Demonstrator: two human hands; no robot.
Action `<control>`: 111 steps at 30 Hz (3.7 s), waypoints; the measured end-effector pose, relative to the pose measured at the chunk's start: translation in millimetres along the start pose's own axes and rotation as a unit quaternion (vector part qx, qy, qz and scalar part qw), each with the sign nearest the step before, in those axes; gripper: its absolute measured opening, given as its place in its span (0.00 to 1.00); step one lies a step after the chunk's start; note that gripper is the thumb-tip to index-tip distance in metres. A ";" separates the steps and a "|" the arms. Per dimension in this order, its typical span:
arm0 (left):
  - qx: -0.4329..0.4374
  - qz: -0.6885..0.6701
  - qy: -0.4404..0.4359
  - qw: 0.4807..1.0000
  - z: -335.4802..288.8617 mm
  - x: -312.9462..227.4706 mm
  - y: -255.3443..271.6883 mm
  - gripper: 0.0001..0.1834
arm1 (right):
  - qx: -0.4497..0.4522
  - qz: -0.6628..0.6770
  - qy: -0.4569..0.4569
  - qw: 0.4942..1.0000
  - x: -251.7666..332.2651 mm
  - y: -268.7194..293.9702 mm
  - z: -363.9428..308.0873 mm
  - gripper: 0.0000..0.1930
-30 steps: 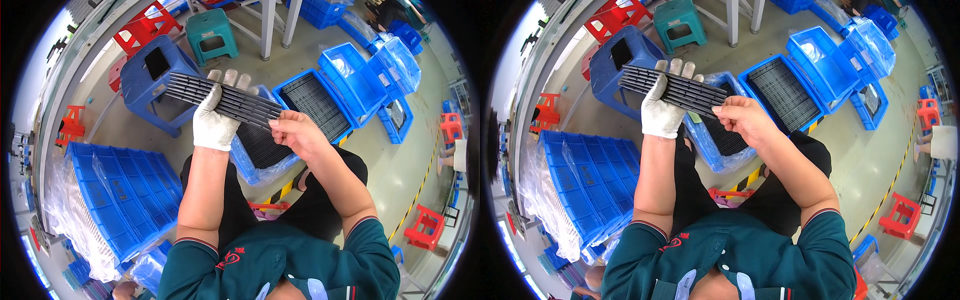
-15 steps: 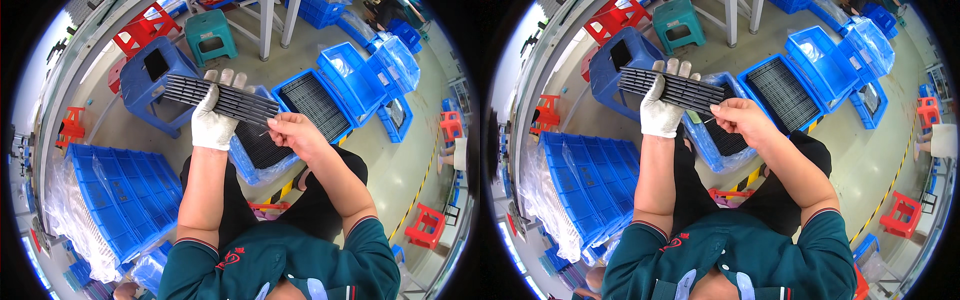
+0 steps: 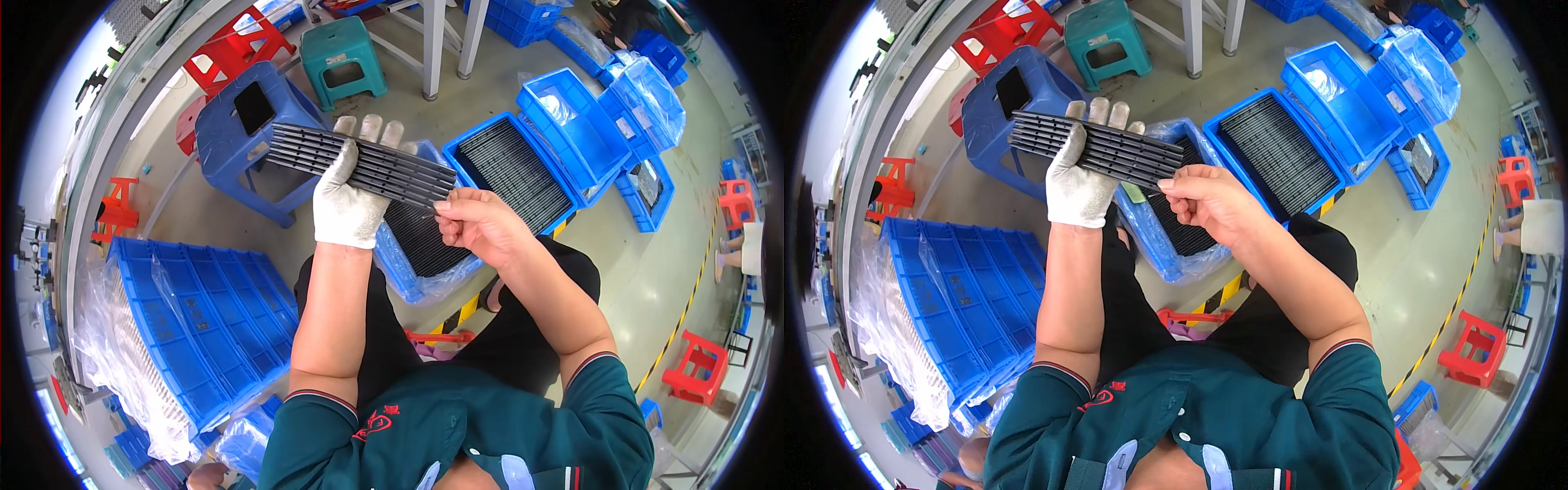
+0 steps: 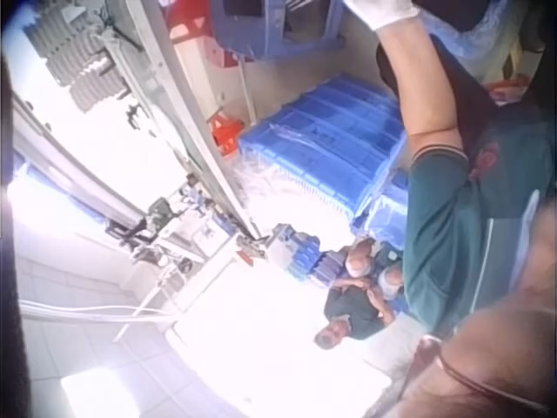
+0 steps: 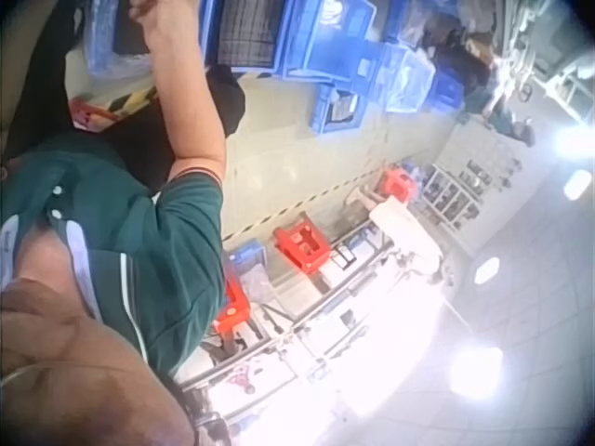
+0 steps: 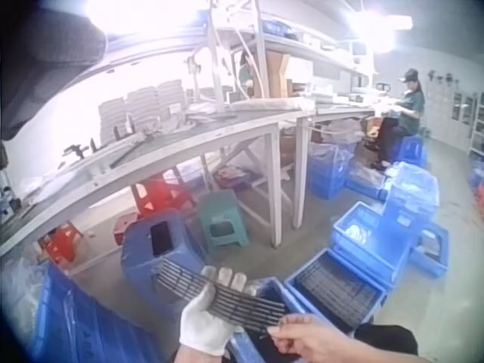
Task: Sorting and inspecting thin metal rods from a blue plastic bin.
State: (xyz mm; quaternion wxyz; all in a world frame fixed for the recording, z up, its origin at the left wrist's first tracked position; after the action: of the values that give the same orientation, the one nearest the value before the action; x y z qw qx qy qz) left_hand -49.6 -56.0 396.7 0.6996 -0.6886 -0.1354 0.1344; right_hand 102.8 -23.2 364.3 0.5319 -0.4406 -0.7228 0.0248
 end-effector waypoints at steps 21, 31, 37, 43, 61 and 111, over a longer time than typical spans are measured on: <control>-0.135 0.054 -0.010 0.989 -4.9 -2.1 17.9 0.11 | -0.140 -0.384 0.267 0.873 56.8 -0.7 -31.4 0.08; -0.180 0.086 -0.027 0.979 -6.4 -0.2 38.8 0.13 | -0.194 -0.714 0.457 0.493 51.5 -32.6 -45.1 0.06; -0.267 0.150 -0.046 0.951 -12.9 0.5 47.4 0.13 | -0.152 -0.780 0.414 0.444 35.2 -43.3 -31.2 0.07; -0.277 0.121 -0.026 0.953 -15.0 -1.8 44.7 0.12 | -0.126 -0.607 0.289 0.730 49.0 -15.5 -18.6 0.05; -0.245 0.086 -0.015 0.965 -11.2 -8.7 43.7 0.10 | -0.191 -0.647 0.419 0.608 61.6 -24.6 -31.5 0.02; -0.191 0.074 0.027 0.978 -7.3 -1.5 37.5 0.11 | -0.127 -0.645 0.386 0.648 63.5 -28.5 -29.4 0.03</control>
State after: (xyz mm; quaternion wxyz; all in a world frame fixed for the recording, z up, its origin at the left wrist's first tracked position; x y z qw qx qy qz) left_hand -48.3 -62.8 359.2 0.5468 -0.8210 -0.0877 0.1388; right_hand 105.8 -11.2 438.8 0.5837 0.1035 -0.5501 -0.5883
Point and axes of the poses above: each hand's wrist, its own z-axis towards the middle knuckle, its own y-axis out of the back of the hand, x = y × z, the point moved 7 cm from there along z, towards the middle knuckle, and after that the axes turned 12 degrees about -z, right-handed, at the moved point
